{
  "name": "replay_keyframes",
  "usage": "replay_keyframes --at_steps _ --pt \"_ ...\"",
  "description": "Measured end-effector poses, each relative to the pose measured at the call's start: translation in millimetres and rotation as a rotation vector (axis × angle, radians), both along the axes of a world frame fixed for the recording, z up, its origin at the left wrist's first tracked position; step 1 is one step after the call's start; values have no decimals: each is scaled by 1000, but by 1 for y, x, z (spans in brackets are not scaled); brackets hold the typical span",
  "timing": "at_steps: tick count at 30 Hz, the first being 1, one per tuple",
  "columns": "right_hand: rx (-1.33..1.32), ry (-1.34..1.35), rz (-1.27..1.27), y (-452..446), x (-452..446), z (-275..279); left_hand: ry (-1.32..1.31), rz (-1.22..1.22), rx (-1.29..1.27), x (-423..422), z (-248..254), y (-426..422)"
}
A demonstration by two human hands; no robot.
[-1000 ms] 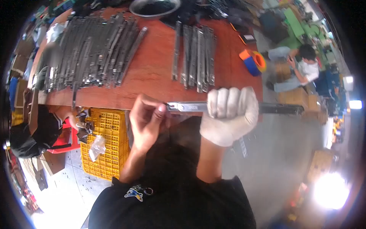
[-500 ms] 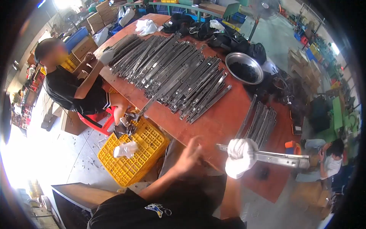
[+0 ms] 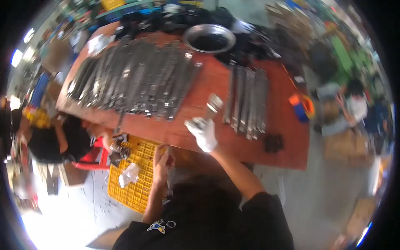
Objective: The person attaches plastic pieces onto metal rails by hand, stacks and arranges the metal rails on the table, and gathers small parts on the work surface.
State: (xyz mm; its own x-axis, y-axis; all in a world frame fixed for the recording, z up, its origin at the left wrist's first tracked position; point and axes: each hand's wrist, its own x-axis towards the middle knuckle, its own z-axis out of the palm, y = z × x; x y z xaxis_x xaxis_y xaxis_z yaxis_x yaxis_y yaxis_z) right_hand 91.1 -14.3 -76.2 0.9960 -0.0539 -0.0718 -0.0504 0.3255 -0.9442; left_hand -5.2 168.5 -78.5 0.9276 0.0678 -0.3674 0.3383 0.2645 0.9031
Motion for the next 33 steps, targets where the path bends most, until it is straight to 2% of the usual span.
replay_keyframes --at_steps 1,3,5,7,8,9,11,13,14,15,17,19,21,22,23,25,27,29,30,31,32,33 --pt "-42 74 -2 -2 5 15 6 -27 11 -3 4 -6" --pt "155 133 -4 -13 10 21 4 -101 23 -9 5 -16" --pt "208 142 14 -35 8 43 -5 -131 29 -12 2 -20" --pt "149 63 -26 -63 3 53 6 -204 83 -12 -1 -19" --pt "11 48 -115 -77 1 64 11 -220 85 -13 -3 -20" --pt "-281 64 -209 -90 3 79 2 -237 85 -12 -5 -20" --pt "-1034 -141 -316 -124 20 58 -9 -268 92 -8 -7 -23" --pt "-1291 3 -367 -143 47 48 -48 -323 88 -3 -5 -30" --pt "-1437 122 -263 -149 56 52 -52 -334 92 1 0 -37" --pt "-1430 124 -275 -160 64 48 -71 -353 104 4 10 -44" --pt "-1612 21 -21 -169 69 52 -91 -371 128 8 20 -52" --pt "-1617 14 -2 -181 61 58 -141 -416 203 15 25 -59" --pt "-1599 -28 -136 -201 49 59 -154 -391 219 25 26 -69" --pt "-1533 -75 -261 -212 42 52 -208 -418 290 35 25 -75" --pt "-1421 -30 -304 -222 34 49 -262 -449 362 45 25 -81" --pt "-1365 -52 -342 -242 15 41 -250 -515 361 61 32 -93" --pt "-1165 18 -317 -250 -19 55 -370 -609 550 71 42 -108" --pt "-921 -14 -360 -248 -58 72 -443 -636 611 81 39 -109" --pt "-741 15 -357 -242 -78 87 -636 -546 836 86 50 -109" --pt "-627 159 -319 -235 -97 107 -830 -448 1058 94 56 -109" --pt "-502 169 -312 -228 -114 110 -810 -436 1079 110 50 -101" --pt "-468 200 -230 -224 -128 106 -761 -341 1271 133 38 -83"
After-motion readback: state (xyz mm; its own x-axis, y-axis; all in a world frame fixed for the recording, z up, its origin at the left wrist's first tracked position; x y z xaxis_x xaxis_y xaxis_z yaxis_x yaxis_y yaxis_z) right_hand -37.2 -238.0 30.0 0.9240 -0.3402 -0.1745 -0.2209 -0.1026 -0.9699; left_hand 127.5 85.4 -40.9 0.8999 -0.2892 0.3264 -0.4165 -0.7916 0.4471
